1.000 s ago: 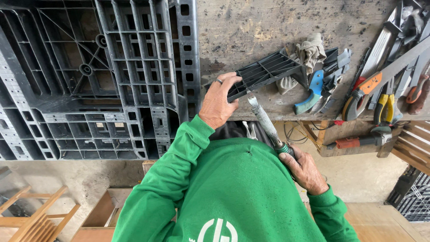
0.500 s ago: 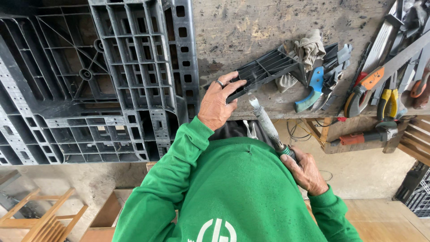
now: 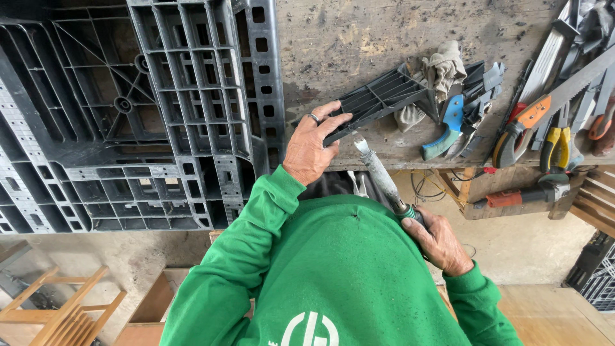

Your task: The person repairs a plastic crate by melting and joining plastic pieces using a heated tool.

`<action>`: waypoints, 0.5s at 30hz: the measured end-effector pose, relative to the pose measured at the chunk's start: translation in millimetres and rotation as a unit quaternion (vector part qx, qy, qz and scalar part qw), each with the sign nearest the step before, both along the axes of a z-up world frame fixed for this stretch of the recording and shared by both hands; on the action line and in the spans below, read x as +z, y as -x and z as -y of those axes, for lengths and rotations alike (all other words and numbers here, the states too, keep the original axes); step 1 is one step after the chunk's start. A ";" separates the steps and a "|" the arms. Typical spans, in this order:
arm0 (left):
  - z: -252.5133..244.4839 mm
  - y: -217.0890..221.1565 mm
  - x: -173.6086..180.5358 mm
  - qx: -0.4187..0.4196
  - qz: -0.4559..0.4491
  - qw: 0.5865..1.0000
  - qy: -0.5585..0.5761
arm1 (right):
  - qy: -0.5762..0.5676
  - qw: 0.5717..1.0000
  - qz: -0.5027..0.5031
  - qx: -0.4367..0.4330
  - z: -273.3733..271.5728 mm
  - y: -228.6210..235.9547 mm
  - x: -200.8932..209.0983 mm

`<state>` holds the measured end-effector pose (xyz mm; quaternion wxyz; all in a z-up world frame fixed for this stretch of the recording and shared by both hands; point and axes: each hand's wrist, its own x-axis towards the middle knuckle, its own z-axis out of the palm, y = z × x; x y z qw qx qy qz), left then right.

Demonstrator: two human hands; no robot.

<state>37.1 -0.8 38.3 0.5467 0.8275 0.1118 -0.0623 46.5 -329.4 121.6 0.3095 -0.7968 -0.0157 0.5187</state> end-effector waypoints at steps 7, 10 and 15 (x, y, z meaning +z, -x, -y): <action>0.0 0.7 0.0 0.007 0.010 1.000 -0.001 | -0.038 0.999 0.011 0.013 2.4 -10.2 -5.6; 1.1 2.9 0.1 0.012 0.015 1.000 0.010 | -0.030 0.999 0.009 0.022 6.3 -15.3 -9.3; 4.7 3.8 -4.0 0.022 0.042 0.999 -0.009 | -0.030 0.999 -0.006 0.033 12.5 -26.0 -15.1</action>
